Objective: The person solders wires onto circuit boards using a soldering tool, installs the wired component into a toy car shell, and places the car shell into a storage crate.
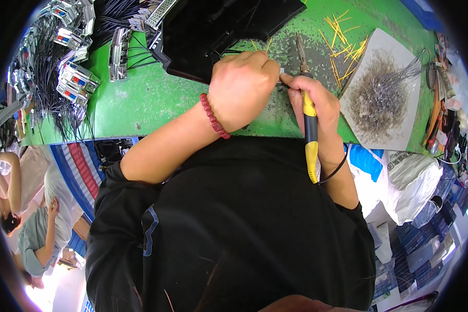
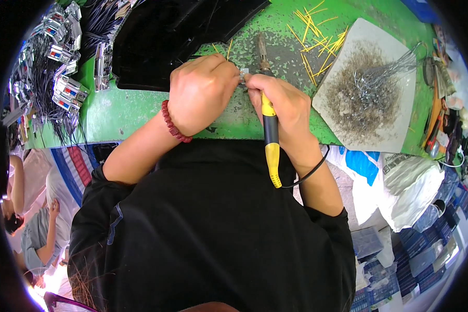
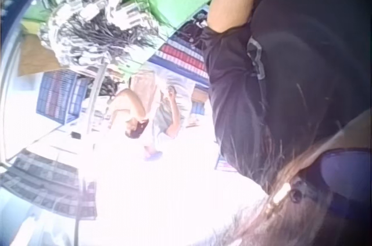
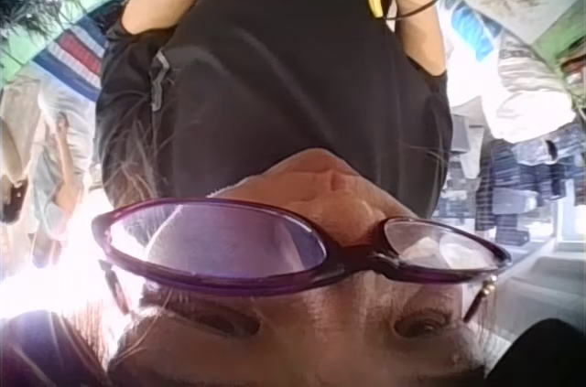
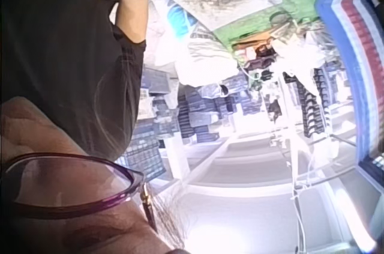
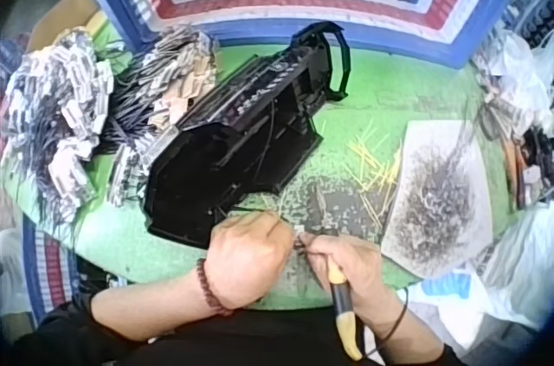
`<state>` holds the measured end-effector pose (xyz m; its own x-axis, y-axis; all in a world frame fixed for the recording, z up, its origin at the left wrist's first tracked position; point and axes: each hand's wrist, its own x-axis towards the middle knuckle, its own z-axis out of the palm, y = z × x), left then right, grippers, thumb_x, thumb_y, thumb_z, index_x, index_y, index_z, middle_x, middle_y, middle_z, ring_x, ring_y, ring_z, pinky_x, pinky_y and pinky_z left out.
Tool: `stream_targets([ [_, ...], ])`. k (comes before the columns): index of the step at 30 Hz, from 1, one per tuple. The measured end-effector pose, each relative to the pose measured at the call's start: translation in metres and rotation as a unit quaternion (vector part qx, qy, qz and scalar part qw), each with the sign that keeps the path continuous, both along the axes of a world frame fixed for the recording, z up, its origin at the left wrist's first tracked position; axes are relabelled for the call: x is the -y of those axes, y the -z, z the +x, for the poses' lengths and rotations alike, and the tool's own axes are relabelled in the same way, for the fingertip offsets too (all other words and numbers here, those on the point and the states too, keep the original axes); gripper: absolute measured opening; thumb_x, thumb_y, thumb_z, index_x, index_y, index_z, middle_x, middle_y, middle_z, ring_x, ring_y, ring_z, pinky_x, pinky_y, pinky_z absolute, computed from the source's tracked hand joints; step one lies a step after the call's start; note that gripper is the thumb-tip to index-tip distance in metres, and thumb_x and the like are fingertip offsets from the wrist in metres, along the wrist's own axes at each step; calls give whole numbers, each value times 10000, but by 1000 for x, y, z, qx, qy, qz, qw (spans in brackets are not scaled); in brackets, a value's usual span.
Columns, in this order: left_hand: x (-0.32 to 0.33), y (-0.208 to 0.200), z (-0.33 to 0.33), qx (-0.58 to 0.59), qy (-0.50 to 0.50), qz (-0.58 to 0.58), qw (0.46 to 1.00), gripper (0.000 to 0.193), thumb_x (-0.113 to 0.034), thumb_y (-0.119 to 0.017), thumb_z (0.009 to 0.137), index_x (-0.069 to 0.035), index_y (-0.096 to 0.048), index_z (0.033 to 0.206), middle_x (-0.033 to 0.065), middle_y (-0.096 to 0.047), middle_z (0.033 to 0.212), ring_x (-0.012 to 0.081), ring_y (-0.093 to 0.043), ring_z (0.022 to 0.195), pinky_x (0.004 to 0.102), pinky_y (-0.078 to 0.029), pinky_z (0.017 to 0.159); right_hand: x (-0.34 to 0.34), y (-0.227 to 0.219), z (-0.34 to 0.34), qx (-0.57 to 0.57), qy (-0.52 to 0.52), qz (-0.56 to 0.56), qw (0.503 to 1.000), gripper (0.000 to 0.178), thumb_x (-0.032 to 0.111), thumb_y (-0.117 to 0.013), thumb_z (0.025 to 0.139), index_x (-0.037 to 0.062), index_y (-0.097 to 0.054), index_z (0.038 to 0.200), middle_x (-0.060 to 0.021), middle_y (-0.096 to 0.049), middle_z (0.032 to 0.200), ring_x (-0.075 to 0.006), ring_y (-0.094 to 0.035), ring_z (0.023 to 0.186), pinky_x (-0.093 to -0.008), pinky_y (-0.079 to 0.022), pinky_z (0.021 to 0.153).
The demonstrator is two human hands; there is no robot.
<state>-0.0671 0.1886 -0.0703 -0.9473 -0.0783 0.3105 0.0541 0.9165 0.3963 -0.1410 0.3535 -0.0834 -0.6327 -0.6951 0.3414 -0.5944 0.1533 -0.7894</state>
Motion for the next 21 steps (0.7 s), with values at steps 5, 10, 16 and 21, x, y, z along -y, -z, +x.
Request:
stream_targets([
  [5,1,0,0,-10,0,-1,1000,88,-101,-705,725,-86,-618,724,45,-588,739,240,-624,698,347,-509,605,0,3,0,-11,4,-8,1000,222,22,-680,818,53,-604,1024,-114,-671,794,-236,-667,670,-308,-514,608],
  [10,0,-1,-1,-14,6,-23,1000,85,-90,-689,718,-90,-603,715,39,-577,738,228,-620,701,335,-500,595,-17,-8,10,184,86,-87,975,474,349,-616,933,-8,-558,1241,-114,-686,849,-105,-616,705,-243,-473,629],
  [16,2,-1,-2,-14,13,-19,1000,91,-84,-684,719,-88,-594,704,38,-571,743,220,-615,705,335,-495,598,-37,-2,11,125,119,-85,981,467,336,-582,902,-88,-648,1086,-121,-656,879,-101,-557,644,-226,-429,574],
  [21,2,-2,-3,-16,17,-12,1000,94,-91,-687,716,-89,-593,705,39,-569,749,219,-610,713,330,-493,604,-41,4,20,236,144,-137,951,191,95,-611,821,-31,-562,956,-85,-611,785,-91,-556,628,-209,-447,598],
])
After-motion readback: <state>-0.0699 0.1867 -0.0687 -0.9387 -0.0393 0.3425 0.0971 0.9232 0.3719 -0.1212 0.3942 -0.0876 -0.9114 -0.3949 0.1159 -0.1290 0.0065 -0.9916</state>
